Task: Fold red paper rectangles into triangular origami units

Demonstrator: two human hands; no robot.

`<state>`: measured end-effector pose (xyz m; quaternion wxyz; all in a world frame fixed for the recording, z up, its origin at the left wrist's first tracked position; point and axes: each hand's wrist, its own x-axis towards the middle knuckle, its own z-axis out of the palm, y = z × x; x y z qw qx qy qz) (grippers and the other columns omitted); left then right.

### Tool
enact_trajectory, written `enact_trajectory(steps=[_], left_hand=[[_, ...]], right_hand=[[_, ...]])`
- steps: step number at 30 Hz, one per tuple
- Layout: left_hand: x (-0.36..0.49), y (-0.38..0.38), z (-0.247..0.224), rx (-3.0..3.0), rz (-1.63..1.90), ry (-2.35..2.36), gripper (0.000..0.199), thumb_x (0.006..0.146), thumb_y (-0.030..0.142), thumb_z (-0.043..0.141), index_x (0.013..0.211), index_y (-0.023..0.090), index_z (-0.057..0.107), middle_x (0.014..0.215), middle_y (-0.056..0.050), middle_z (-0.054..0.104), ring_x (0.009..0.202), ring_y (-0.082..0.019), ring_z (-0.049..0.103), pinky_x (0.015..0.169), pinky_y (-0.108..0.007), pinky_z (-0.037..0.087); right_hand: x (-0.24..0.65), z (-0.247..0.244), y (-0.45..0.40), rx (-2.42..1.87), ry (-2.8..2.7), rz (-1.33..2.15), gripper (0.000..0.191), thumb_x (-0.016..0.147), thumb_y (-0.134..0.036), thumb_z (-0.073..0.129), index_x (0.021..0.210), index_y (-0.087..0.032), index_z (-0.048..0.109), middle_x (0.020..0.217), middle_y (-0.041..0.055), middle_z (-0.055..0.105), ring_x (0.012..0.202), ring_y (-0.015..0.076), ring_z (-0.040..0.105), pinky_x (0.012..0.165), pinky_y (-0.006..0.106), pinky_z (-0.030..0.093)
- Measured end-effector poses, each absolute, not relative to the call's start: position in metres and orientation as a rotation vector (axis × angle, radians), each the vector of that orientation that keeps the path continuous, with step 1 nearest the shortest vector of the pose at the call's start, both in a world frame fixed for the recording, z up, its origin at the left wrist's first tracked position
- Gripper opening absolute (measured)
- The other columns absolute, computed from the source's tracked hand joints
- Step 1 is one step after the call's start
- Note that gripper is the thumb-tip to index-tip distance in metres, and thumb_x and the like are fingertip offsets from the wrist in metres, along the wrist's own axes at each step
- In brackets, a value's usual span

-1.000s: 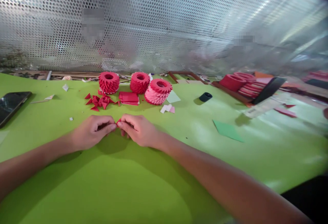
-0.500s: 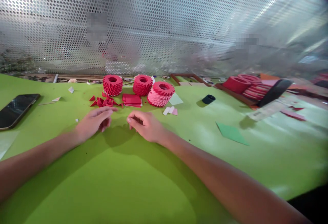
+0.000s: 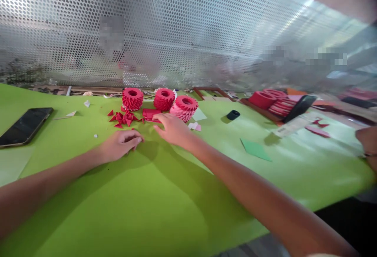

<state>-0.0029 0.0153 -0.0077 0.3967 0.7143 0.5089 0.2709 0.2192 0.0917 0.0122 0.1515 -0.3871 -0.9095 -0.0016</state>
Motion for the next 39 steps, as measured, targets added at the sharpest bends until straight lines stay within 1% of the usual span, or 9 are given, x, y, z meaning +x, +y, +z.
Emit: enact_trajectory(steps=[4,8,15,22,26,31,32,35,39], left_hand=[[-0.002,0.016,-0.009,1.841,0.694,1.271,0.038,0.092,0.047,0.047,0.094,0.015,0.067,0.064,0.000,0.058,0.050,-0.012,0.050,0.045,-0.021,0.037],[-0.002,0.017,-0.010,1.861,0.707,1.256,0.037,0.091,0.047,0.047,0.093,0.015,0.067,0.064,0.000,0.058,0.050,-0.012,0.049,0.046,-0.021,0.037],[-0.001,0.016,-0.008,1.891,0.685,1.261,0.035,0.092,0.043,0.046,0.092,0.015,0.067,0.065,-0.001,0.059,0.051,-0.012,0.050,0.046,-0.022,0.037],[-0.001,0.015,-0.007,1.877,0.683,1.254,0.037,0.092,0.045,0.046,0.093,0.014,0.067,0.065,-0.001,0.059,0.049,-0.012,0.048,0.045,-0.021,0.035],[-0.002,0.016,-0.009,1.888,0.710,1.229,0.036,0.092,0.044,0.047,0.092,0.014,0.067,0.063,0.000,0.059,0.050,-0.011,0.049,0.046,-0.021,0.037],[-0.004,0.017,-0.011,1.863,0.711,1.246,0.041,0.094,0.048,0.044,0.091,0.015,0.067,0.063,0.000,0.059,0.049,-0.011,0.049,0.046,-0.022,0.036],[-0.005,0.017,-0.011,1.850,0.743,1.253,0.042,0.095,0.049,0.042,0.093,0.015,0.067,0.064,0.000,0.059,0.049,-0.012,0.049,0.046,-0.022,0.037],[-0.005,0.012,-0.009,1.843,0.982,1.298,0.039,0.092,0.049,0.052,0.111,0.016,0.061,0.074,-0.001,0.061,0.054,-0.011,0.050,0.049,-0.022,0.040],[-0.003,0.005,-0.007,1.881,1.162,1.311,0.061,0.081,0.048,0.072,0.130,0.019,0.050,0.087,0.000,0.059,0.057,-0.010,0.050,0.053,-0.023,0.044]], right_hand=[[0.216,0.009,0.121,-1.108,-2.740,-0.310,0.039,0.100,-0.025,0.044,0.133,-0.010,0.057,0.135,0.0199,0.060,0.117,0.0290,0.058,0.092,0.039,0.045],[0.216,0.006,0.137,-1.083,-2.801,-0.356,0.032,0.100,-0.025,0.043,0.115,-0.013,0.069,0.110,0.0155,0.073,0.099,0.0272,0.064,0.082,0.038,0.044],[0.216,0.011,0.140,-1.077,-2.820,-0.437,0.033,0.097,-0.013,0.041,0.098,-0.011,0.073,0.092,0.0141,0.074,0.086,0.0224,0.064,0.074,0.033,0.037],[0.210,0.019,0.145,-1.093,-2.789,-0.400,0.036,0.098,-0.036,0.047,0.090,-0.016,0.076,0.089,0.0112,0.075,0.078,0.0225,0.063,0.072,0.034,0.037],[0.210,0.026,0.144,-1.107,-2.737,-0.388,0.037,0.098,-0.028,0.043,0.083,-0.014,0.074,0.089,0.0126,0.074,0.080,0.0232,0.063,0.077,0.036,0.036],[0.211,0.047,0.134,-1.212,-2.494,-0.378,0.040,0.101,-0.024,0.028,0.094,-0.011,0.066,0.093,0.0155,0.070,0.083,0.0236,0.059,0.076,0.035,0.035],[0.212,0.051,0.129,-1.250,-2.424,-0.333,0.040,0.102,-0.027,0.026,0.096,-0.013,0.063,0.088,0.0132,0.068,0.078,0.0217,0.058,0.071,0.033,0.035],[0.214,0.056,0.107,-1.206,-2.251,0.376,0.035,0.101,-0.039,0.034,0.086,-0.017,0.057,0.076,0.0040,0.060,0.067,0.0164,0.054,0.061,0.028,0.034],[0.216,0.044,0.075,-1.112,-2.329,1.050,0.032,0.097,-0.045,0.043,0.087,-0.019,0.058,0.078,-0.0003,0.059,0.065,0.0131,0.052,0.060,0.025,0.036]])
